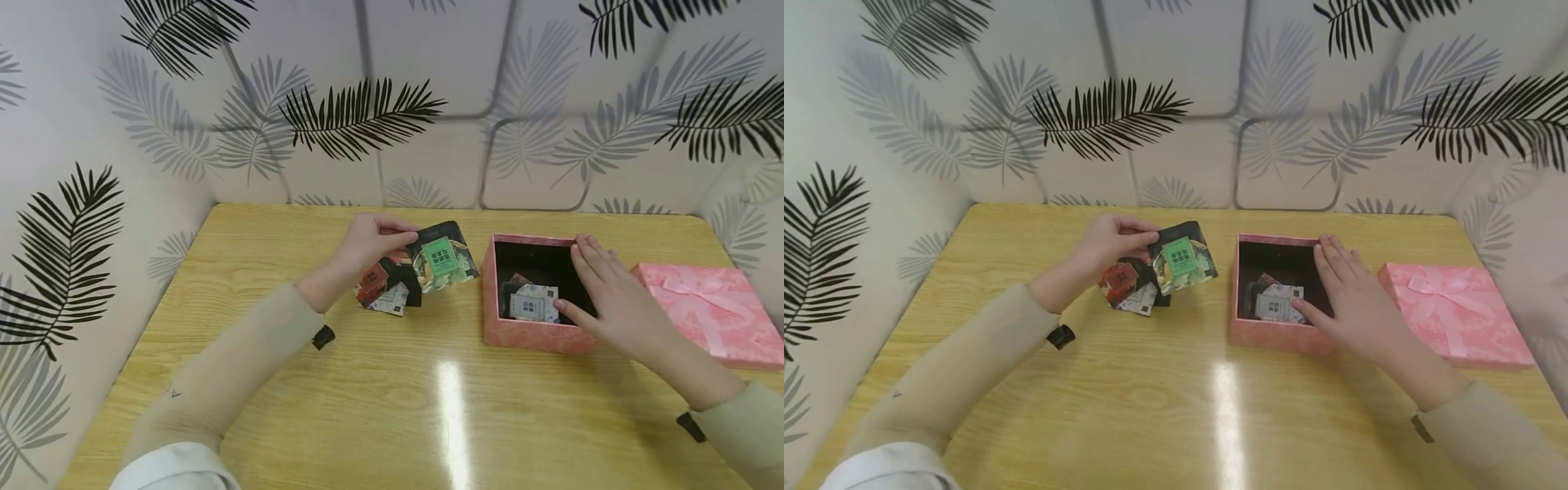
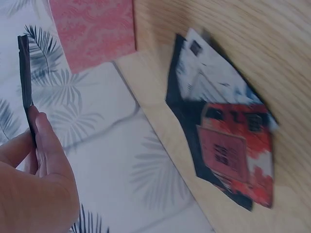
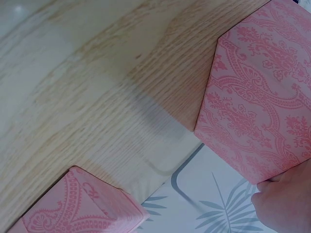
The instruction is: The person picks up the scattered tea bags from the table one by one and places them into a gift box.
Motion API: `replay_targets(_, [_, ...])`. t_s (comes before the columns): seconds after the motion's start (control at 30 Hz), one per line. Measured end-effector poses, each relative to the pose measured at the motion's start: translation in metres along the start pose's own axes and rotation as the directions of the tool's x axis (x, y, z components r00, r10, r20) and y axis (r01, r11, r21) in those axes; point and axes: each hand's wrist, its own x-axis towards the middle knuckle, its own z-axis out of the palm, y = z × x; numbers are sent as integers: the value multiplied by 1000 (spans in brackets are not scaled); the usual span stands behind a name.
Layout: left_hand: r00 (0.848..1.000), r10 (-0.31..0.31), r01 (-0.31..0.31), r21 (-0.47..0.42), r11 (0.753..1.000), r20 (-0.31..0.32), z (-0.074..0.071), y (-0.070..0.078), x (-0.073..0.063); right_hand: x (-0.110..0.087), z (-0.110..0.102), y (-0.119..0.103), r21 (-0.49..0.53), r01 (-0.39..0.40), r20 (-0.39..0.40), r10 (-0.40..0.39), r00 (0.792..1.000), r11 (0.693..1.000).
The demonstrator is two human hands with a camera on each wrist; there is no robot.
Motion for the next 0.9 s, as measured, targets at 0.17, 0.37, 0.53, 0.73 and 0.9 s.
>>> replay_targets(0.17, [999, 17, -17, -4, 1000, 47, 26, 15, 6, -1, 0, 0, 6, -5, 4, 5, 1000, 1000])
replay_targets(0.37, [990, 63, -61, -18, 998, 126, 58, 32, 14, 0, 0, 0, 5, -5, -4, 5, 1000, 1000])
replay_targets(0.53, [978, 94, -92, -20, 996, 185, 82, 40, 20, 1, 1, 1, 12, 5, -15, -5, 1000, 1000])
replay_targets(0.73, [968, 159, -166, 22, 986, 195, 107, 39, 27, 3, 2, 3, 23, 18, -36, -18, 999, 1000])
replay_targets(0.9, [966, 162, -179, 67, 982, 200, 122, 38, 32, 3, 3, 3, 34, -10, -27, 10, 1000, 999])
